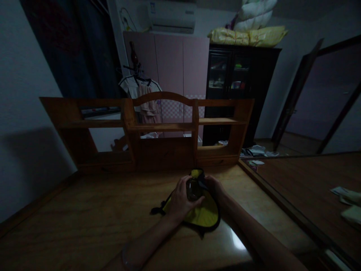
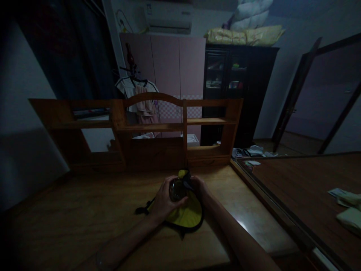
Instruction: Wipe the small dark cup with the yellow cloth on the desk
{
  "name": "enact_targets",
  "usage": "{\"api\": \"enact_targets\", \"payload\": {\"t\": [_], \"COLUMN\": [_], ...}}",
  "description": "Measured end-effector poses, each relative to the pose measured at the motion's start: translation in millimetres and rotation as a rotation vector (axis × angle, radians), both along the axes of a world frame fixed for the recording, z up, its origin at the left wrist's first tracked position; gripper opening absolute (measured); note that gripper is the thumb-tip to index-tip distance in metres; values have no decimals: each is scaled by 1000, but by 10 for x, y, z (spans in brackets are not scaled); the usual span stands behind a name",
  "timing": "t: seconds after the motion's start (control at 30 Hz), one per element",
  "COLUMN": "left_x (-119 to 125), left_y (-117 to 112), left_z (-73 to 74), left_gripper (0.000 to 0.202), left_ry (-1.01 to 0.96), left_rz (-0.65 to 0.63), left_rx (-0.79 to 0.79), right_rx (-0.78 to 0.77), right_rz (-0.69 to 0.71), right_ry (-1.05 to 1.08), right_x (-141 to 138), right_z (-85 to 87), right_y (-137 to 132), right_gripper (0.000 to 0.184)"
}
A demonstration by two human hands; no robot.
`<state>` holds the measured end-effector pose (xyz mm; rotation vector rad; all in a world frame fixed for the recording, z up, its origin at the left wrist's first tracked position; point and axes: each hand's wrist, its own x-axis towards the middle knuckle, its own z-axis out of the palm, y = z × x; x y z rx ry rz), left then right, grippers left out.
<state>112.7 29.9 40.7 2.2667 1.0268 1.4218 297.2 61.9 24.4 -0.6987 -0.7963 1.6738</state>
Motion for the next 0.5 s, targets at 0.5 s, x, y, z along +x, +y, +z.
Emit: {"api": "enact_targets", "payload": {"t": [0.5], "left_x": [-71], "left_y": [25], "left_z": [88], "left_gripper": [70], "left_ry": [5], "left_rz": [54], "left_rx": [102], "right_rx": [101], "right_rz": [2], "right_ry": [-208], "right_x": [-78], "right_z": [153], "right_y": [-216], "right_gripper": [21]}}
